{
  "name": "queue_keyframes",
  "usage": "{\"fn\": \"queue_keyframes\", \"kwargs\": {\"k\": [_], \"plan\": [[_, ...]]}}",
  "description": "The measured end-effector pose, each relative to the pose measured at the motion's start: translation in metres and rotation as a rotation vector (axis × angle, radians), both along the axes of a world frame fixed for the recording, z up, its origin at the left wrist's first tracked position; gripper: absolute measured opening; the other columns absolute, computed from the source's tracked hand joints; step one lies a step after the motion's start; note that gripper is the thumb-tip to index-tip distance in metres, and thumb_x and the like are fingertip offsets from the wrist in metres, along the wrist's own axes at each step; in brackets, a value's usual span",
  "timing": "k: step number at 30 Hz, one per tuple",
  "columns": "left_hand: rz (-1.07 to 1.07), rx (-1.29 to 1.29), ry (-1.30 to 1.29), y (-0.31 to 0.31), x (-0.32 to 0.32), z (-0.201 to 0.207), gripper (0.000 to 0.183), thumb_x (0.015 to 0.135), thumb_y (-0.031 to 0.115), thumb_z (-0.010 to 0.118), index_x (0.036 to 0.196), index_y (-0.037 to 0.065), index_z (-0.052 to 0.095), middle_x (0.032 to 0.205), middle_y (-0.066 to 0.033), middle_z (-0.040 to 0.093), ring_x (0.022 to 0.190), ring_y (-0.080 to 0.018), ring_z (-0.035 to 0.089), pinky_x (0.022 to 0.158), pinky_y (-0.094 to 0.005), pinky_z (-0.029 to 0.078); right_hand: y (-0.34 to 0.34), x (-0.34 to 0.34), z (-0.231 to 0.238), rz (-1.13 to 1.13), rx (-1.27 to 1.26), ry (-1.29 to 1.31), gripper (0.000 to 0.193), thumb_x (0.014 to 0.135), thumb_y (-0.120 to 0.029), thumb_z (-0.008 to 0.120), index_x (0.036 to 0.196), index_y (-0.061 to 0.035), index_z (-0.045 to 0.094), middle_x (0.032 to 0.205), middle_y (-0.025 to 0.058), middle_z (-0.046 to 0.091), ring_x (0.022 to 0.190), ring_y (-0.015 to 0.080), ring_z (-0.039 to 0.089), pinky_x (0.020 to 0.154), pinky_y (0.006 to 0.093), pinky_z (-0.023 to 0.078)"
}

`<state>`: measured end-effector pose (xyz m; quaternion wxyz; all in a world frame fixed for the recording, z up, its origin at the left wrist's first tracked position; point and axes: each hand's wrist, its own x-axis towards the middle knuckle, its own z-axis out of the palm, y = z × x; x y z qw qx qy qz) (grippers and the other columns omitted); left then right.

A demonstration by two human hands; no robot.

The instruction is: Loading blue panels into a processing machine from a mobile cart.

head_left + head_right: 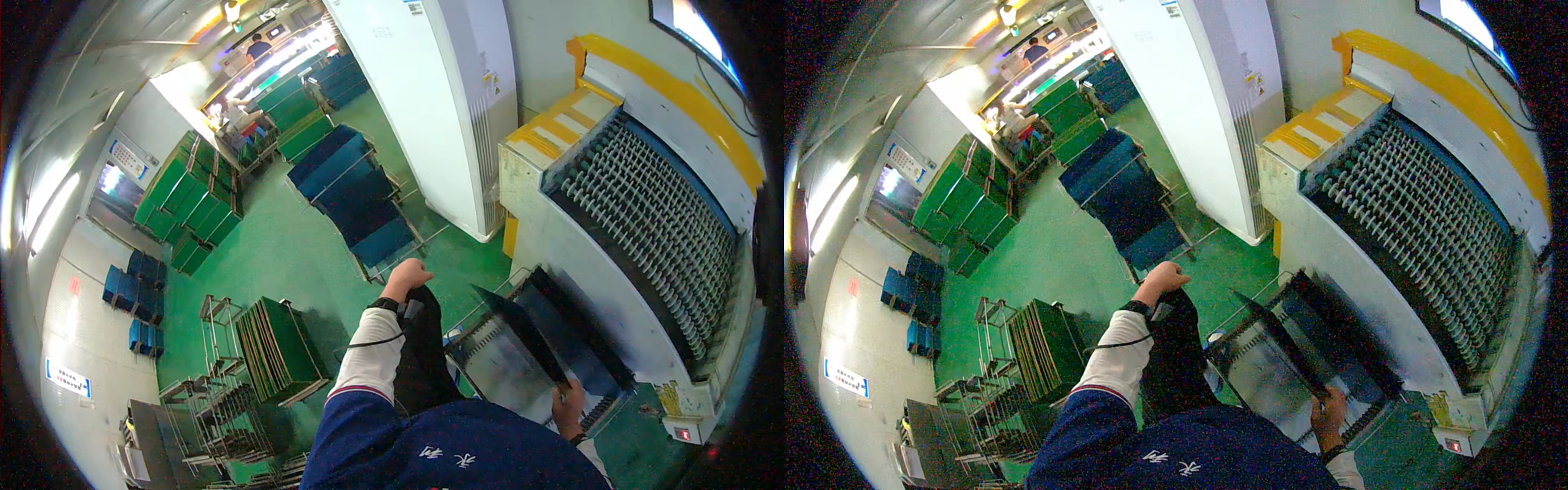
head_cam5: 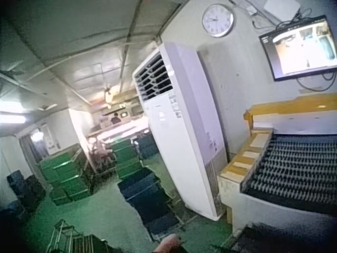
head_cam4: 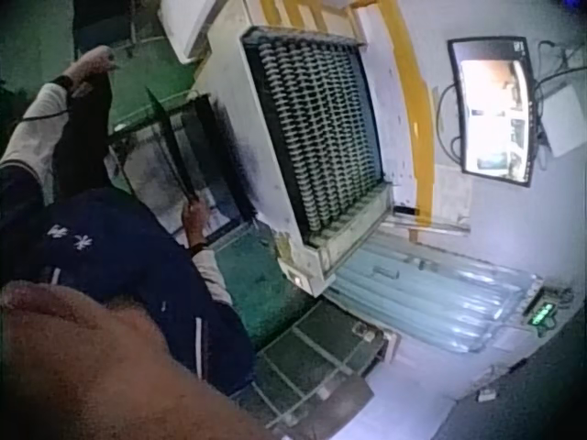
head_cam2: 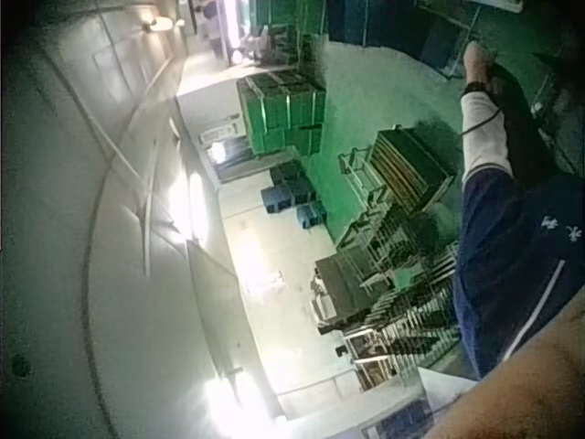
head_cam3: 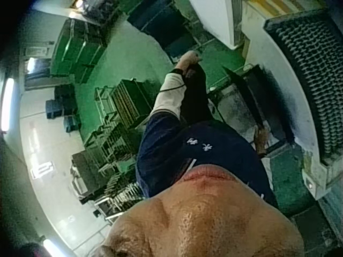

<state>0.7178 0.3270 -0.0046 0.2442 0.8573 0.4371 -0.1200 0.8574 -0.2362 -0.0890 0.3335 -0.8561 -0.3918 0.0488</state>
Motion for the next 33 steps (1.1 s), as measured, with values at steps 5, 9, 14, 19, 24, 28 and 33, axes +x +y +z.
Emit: {"fn": "queue_keyframes", "kwargs": {"k": [5, 9, 14, 19, 24, 28, 33], "plan": [[0.002, 0.037, -0.017, 0.001, -0.002, -0.006, 0.042, 0.073, 0.042, 0.068, 0.095, 0.006, 0.073, 0.099, -0.0173, 0.069, 0.093, -0.0361, 0.065, 0.081, -0.0446, 0.052, -0.001, -0.002, -0.002, -0.02, 0.039, -0.033, 0.023, 0.08, -0.02, 0.069, 0.097, -0.0043, 0.068, 0.104, 0.0175, 0.063, 0.098, 0.0383, 0.058, 0.085, 0.0468, 0.047], [-0.042, 0.045, 0.008, 0.005, 0.0, -0.011, 0.041, 0.073, 0.041, 0.068, 0.093, 0.006, 0.073, 0.097, -0.0172, 0.07, 0.092, -0.0358, 0.066, 0.08, -0.0446, 0.052, 0.002, -0.006, 0.008, -0.063, 0.059, 0.036, 0.022, 0.078, -0.016, 0.069, 0.096, -0.0037, 0.068, 0.105, 0.017, 0.063, 0.099, 0.0369, 0.059, 0.085, 0.047, 0.047], [-0.063, 0.024, 0.004, 0.005, 0.004, -0.01, 0.04, 0.072, 0.041, 0.067, 0.092, 0.007, 0.073, 0.095, -0.0166, 0.07, 0.091, -0.0355, 0.066, 0.08, -0.0445, 0.052, 0.005, -0.004, 0.033, -0.099, 0.035, 0.181, 0.033, 0.076, -0.011, 0.069, 0.107, -0.0044, 0.063, 0.106, 0.0159, 0.062, 0.1, 0.0371, 0.059, 0.087, 0.0471, 0.047], [-0.072, 0.094, -0.017, 0.008, 0.007, -0.018, 0.041, 0.073, 0.04, 0.066, 0.091, 0.004, 0.072, 0.094, -0.0177, 0.07, 0.091, -0.0352, 0.066, 0.081, -0.044, 0.052, -0.009, 0.011, 0.025, 0.162, -0.193, -0.04, 0.049, 0.075, -0.012, 0.071, 0.12, -0.0022, 0.055, 0.11, 0.0179, 0.06, 0.106, 0.0382, 0.056, 0.093, 0.0459, 0.044], [-0.063, 0.093, -0.025, 0.013, 0.004, -0.023, 0.039, 0.074, 0.039, 0.067, 0.091, 0.004, 0.072, 0.093, -0.0175, 0.07, 0.09, -0.0346, 0.067, 0.08, -0.0445, 0.052, -0.012, 0.005, 0.001, 0.015, -0.157, 0.155, 0.041, 0.078, -0.019, 0.07, 0.114, -0.0019, 0.059, 0.111, 0.0206, 0.059, 0.108, 0.0395, 0.055, 0.094, 0.0456, 0.043], [-0.046, 0.046, 0.014, 0.007, 0.007, -0.014, 0.039, 0.074, 0.038, 0.067, 0.094, 0.005, 0.072, 0.096, -0.0171, 0.07, 0.093, -0.0348, 0.066, 0.081, -0.0443, 0.052, -0.011, 0.002, -0.002, 0.045, -0.043, -0.013, 0.037, 0.081, -0.021, 0.068, 0.111, -0.0014, 0.061, 0.11, 0.02, 0.06, 0.106, 0.0395, 0.055, 0.093, 0.045, 0.044], [-0.037, 0.098, -0.035, 0.007, -0.002, -0.016, 0.041, 0.074, 0.039, 0.067, 0.097, 0.005, 0.072, 0.101, -0.0172, 0.069, 0.096, -0.0356, 0.065, 0.082, -0.0443, 0.052, -0.003, 0.006, -0.002, -0.04, 0.029, 0.071, 0.031, 0.076, -0.015, 0.071, 0.101, -0.0008, 0.062, 0.105, 0.0191, 0.058, 0.098, 0.0408, 0.056, 0.085, 0.0461, 0.045]]}}
